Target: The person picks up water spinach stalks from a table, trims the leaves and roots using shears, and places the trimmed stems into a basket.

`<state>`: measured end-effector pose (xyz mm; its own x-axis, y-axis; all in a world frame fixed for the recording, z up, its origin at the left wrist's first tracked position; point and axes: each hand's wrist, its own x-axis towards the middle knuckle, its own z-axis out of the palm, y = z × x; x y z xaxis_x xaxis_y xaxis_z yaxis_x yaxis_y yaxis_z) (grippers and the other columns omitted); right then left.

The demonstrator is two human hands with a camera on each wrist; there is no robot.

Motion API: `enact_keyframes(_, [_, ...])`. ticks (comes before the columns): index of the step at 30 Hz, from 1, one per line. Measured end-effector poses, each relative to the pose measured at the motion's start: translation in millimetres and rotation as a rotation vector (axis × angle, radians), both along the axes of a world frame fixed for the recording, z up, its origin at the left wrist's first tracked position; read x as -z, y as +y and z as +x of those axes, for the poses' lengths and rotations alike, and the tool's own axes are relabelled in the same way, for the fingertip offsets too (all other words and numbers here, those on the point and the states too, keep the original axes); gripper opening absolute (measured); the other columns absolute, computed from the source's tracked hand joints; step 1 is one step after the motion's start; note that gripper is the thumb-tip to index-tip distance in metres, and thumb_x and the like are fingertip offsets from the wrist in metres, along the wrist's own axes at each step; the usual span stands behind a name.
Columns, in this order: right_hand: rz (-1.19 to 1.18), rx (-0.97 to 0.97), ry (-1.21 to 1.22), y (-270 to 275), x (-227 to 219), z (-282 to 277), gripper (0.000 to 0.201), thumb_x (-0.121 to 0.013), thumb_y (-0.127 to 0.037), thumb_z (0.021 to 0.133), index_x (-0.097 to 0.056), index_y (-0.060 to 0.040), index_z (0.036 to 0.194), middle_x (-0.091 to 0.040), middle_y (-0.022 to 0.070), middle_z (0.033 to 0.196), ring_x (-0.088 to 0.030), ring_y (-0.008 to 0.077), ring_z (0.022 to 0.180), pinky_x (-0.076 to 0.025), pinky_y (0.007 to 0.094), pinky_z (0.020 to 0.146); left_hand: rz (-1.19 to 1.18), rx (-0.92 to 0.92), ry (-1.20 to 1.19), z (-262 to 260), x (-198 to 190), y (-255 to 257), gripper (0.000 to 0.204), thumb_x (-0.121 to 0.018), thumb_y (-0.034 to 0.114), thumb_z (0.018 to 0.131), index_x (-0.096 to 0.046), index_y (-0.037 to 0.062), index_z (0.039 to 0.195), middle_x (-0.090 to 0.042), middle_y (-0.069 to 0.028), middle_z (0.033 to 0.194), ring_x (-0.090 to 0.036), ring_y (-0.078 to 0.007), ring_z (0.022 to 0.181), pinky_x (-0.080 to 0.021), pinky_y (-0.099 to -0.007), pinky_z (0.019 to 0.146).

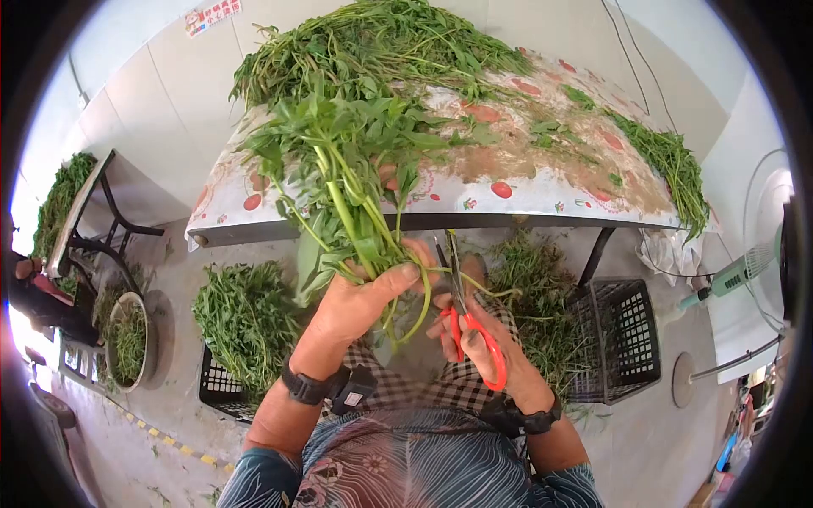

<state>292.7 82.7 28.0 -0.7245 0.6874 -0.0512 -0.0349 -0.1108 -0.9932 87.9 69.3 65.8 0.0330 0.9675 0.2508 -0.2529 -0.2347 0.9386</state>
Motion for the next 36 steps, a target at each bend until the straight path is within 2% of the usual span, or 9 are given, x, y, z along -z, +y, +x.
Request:
enact_keyframes(6, [-0.085,0.065,0.024,-8,3,0,0.076,-0.053,-0.064,0.08,-0.044,0.0003,0.119,-0.057,0.005,0.077,-0.043,0.0057,0.05,-0.033,0.021,0.043,0.06,-0.073,0.068,3,5,4,0.013,-0.057,0.012,0.086,-0.057,0.0022,0.095,-0.062,-0.0056,0.092,-0.054,-0.0147,0.089,-0.043,-0.0326,0.083])
enact_keyframes(12, [-0.11,0.196,0.051,-3,15,8,0.055,-0.056,-0.045,0.086,-0.048,0.001,0.115,-0.057,0.0054,0.067,-0.039,0.0052,0.043,-0.029,0.02,0.038,-0.011,-0.015,-0.134,-1,3,4,0.015,-0.055,0.012,0.087,-0.057,0.0019,0.097,-0.06,-0.0048,0.081,-0.057,-0.0134,0.073,-0.047,-0.029,0.067])
enact_keyframes(15, [-0.099,0.253,0.091,-2,18,16,0.049,-0.058,-0.038,0.086,-0.049,0.0013,0.114,-0.057,0.0055,0.068,-0.041,0.0048,0.046,-0.031,0.0188,0.042,-0.103,-0.193,-0.132,-2,-2,-1,0.015,-0.054,0.011,0.087,-0.057,0.0015,0.097,-0.059,-0.0048,0.077,-0.056,-0.012,0.064,-0.046,-0.0275,0.06])
enact_keyframes(23, [0.021,0.358,0.067,1,14,12,0.049,-0.068,-0.029,0.08,-0.048,0.0011,0.112,-0.057,0.0071,0.07,-0.047,0.0071,0.051,-0.037,0.0212,0.046,-0.038,-0.101,-0.084,-4,8,3,0.021,-0.058,0.021,0.087,-0.057,0.0012,0.094,-0.056,-0.0043,0.07,-0.052,-0.0113,0.055,-0.043,-0.0252,0.051])
enact_keyframes(27, [0.13,0.337,0.016,6,-21,11,0.047,-0.066,0.001,0.076,-0.046,-0.0036,0.118,-0.059,0.0047,0.084,-0.056,0.0095,0.074,-0.046,0.023,0.063,-0.064,-0.072,-0.044,-1,5,-4,0.023,-0.058,0.024,0.089,-0.056,0.0017,0.094,-0.054,-0.0021,0.066,-0.049,-0.0096,0.052,-0.039,-0.0228,0.047])
enact_keyframes(30, [0.261,0.51,-0.032,26,-62,21,0.051,-0.067,-0.001,0.074,-0.045,-0.0051,0.119,-0.06,0.0042,0.083,-0.057,0.0106,0.074,-0.048,0.0253,0.066,-0.068,-0.058,0.003,-6,4,-7,0.024,-0.061,0.025,0.087,-0.055,0.0021,0.093,-0.051,-0.0005,0.063,-0.046,-0.0085,0.05,-0.037,-0.0226,0.046])
enact_keyframes(32, [0.52,0.535,-0.264,49,-89,29,0.052,-0.067,-0.003,0.072,-0.045,-0.0043,0.119,-0.062,0.0084,0.088,-0.058,0.0102,0.079,-0.048,0.0243,0.07,-0.1,-0.035,0.032,-10,6,-7,0.025,-0.062,0.025,0.086,-0.055,0.002,0.092,-0.051,-0.0005,0.063,-0.046,-0.0085,0.051,-0.037,-0.0225,0.046])
enact_keyframes(33, [0.694,0.551,-0.441,59,-105,29,0.048,-0.065,-0.003,0.073,-0.047,-0.0041,0.117,-0.063,0.0117,0.092,-0.061,0.0146,0.083,-0.048,0.028,0.073,-0.109,-0.095,0.045,-8,2,-10,0.027,-0.064,0.026,0.085,-0.055,0.0016,0.092,-0.051,-0.0009,0.064,-0.047,-0.0087,0.052,-0.038,-0.0232,0.047])
enact_keyframes(36, [0.889,0.504,-0.529,100,-127,27,0.043,-0.063,-0.008,0.075,-0.049,-0.0035,0.115,-0.064,0.0158,0.097,-0.063,0.0239,0.088,-0.049,0.0326,0.076,-0.082,-0.124,-0.081,0,-6,-15,0.029,-0.065,0.028,0.084,-0.056,0.0014,0.092,-0.051,-0.0011,0.065,-0.048,-0.0092,0.054,-0.04,-0.024,0.049])
